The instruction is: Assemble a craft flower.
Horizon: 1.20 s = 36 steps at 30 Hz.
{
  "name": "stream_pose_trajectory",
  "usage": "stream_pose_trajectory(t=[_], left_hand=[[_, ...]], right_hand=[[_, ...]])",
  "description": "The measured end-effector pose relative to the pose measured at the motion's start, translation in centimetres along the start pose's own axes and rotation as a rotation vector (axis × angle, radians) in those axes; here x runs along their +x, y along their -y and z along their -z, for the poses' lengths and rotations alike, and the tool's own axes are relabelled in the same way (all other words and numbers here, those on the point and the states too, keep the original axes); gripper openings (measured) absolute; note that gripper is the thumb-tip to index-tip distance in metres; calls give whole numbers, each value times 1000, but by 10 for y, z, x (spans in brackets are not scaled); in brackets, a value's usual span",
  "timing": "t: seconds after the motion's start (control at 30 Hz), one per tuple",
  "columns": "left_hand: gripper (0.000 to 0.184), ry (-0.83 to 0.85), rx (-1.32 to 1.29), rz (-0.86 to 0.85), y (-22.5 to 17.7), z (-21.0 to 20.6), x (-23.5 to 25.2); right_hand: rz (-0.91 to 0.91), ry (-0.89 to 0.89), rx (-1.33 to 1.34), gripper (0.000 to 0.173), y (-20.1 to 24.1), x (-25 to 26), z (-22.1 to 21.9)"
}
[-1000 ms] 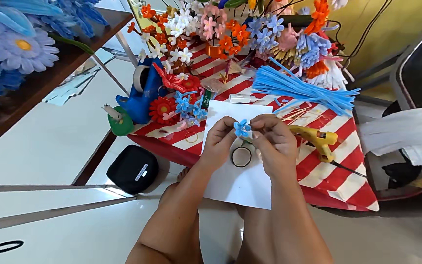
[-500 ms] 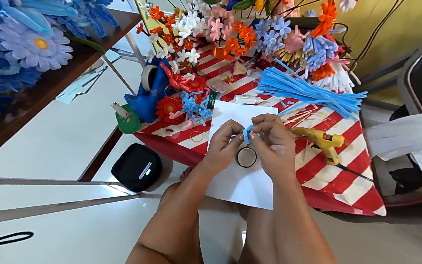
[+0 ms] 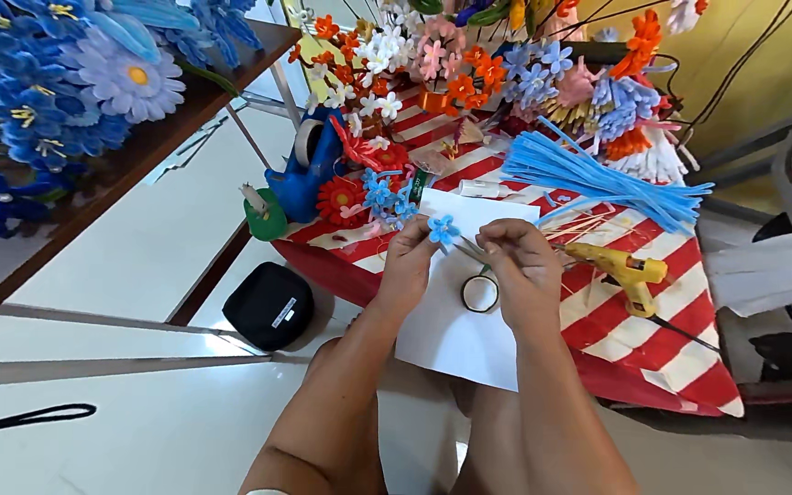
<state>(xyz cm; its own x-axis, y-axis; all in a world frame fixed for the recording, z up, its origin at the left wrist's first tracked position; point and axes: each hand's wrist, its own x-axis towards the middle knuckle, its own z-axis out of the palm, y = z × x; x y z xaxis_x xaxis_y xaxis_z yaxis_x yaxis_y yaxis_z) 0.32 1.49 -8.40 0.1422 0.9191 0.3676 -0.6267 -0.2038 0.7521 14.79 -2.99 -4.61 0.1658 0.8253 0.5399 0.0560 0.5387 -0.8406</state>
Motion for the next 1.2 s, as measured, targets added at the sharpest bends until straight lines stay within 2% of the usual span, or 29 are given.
stream_pose_trajectory(t=[0.1, 0.2, 0.43, 0.8, 1.03, 1.2], left_hand=[[25, -89, -156, 146, -4, -10, -1], [28, -143, -220, 230, -5, -15, 1], [23, -89, -176, 210, 4, -16, 5], [27, -40, -210, 254, 11, -24, 6], [24, -20, -219, 235, 15, -27, 7], [24, -94, -245, 246, 14, -30, 10]], right_hand=[[-44, 25, -22, 36, 1, -1, -1], [-103, 61, -59, 33, 0, -1, -1], [-269, 202, -223, 11, 4, 0, -1], [-332, 154, -245, 14, 0, 1, 1], [-329, 157, -411, 11, 0, 6, 11], [-327, 162, -439, 13, -2, 8, 18]])
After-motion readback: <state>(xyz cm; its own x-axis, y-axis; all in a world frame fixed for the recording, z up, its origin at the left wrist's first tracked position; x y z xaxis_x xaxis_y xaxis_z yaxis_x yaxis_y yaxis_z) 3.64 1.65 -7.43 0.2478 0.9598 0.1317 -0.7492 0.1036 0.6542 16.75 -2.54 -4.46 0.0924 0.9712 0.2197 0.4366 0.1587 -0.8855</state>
